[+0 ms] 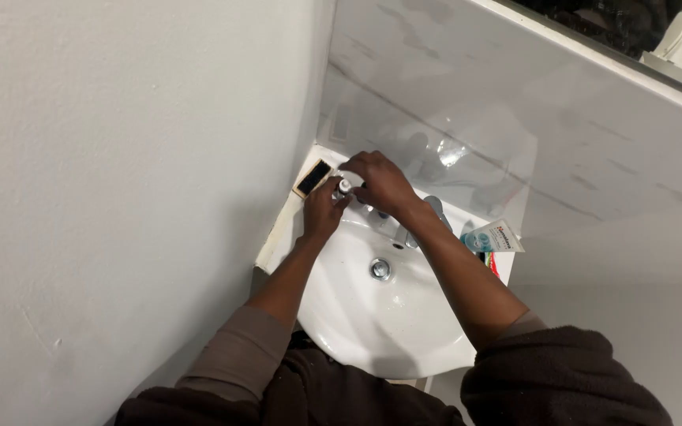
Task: Organize bathroom items from under the sink and then clean the sink and mirror with a cloth and cleaning solution.
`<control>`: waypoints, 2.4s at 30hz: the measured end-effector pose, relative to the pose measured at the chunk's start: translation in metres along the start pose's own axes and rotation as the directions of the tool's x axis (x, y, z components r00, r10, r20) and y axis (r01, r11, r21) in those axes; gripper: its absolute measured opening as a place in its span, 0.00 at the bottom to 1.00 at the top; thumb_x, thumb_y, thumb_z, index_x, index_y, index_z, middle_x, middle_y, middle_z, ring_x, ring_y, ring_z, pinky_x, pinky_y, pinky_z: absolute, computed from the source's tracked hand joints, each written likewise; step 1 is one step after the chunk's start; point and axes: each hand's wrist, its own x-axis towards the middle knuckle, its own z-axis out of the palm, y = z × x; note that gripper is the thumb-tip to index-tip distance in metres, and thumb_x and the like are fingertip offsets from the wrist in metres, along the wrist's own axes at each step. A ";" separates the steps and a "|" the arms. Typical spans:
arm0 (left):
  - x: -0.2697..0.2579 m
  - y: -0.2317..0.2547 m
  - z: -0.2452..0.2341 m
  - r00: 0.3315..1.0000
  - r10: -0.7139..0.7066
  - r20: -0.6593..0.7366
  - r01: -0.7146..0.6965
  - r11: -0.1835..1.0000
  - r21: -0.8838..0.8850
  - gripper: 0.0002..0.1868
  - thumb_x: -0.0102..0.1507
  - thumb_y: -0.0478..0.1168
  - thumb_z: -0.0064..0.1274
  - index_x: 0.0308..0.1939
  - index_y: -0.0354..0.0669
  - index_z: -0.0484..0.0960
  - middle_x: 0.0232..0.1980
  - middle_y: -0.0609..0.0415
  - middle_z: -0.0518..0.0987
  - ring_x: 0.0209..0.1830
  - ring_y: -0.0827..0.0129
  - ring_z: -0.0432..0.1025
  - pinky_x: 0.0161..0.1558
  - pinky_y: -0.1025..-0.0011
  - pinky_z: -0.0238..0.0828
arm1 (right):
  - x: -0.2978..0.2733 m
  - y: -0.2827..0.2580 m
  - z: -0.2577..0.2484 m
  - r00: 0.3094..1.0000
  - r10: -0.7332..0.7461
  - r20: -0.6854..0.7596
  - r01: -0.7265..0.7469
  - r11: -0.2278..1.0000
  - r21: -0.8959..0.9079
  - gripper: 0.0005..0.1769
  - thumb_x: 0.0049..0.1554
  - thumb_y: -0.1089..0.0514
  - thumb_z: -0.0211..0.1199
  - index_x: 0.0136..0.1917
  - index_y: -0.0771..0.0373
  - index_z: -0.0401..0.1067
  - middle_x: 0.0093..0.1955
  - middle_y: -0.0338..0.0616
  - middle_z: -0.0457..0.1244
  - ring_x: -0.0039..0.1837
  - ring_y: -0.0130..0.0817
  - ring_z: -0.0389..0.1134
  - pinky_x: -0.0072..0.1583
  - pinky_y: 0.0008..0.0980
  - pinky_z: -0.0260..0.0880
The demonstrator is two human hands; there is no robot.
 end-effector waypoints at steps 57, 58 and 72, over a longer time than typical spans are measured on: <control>0.004 0.063 -0.058 0.941 0.268 0.206 -0.197 0.931 -0.308 0.23 0.56 0.44 0.67 0.52 0.39 0.81 0.48 0.53 0.79 0.49 0.63 0.75 0.48 0.66 0.80 | -0.010 0.006 -0.036 0.956 -0.292 0.028 0.294 0.948 -0.124 0.27 0.63 0.41 0.50 0.48 0.68 0.73 0.40 0.55 0.69 0.41 0.55 0.69 0.42 0.54 0.68; 0.004 0.068 -0.062 0.942 0.264 0.205 -0.195 0.932 -0.307 0.23 0.56 0.44 0.67 0.52 0.39 0.81 0.48 0.53 0.79 0.49 0.63 0.75 0.48 0.66 0.80 | -0.008 0.004 -0.037 0.955 -0.294 0.030 0.296 0.948 -0.121 0.27 0.63 0.41 0.50 0.48 0.68 0.73 0.40 0.55 0.69 0.41 0.55 0.69 0.42 0.54 0.68; 0.003 0.086 -0.059 0.916 0.220 0.336 -0.176 0.972 -0.156 0.22 0.58 0.44 0.69 0.51 0.37 0.84 0.46 0.51 0.80 0.48 0.65 0.73 0.50 0.63 0.81 | -0.012 -0.015 -0.048 0.904 0.365 0.224 -0.260 0.883 -0.390 0.25 0.72 0.39 0.51 0.47 0.58 0.77 0.40 0.51 0.69 0.48 0.53 0.71 0.53 0.51 0.70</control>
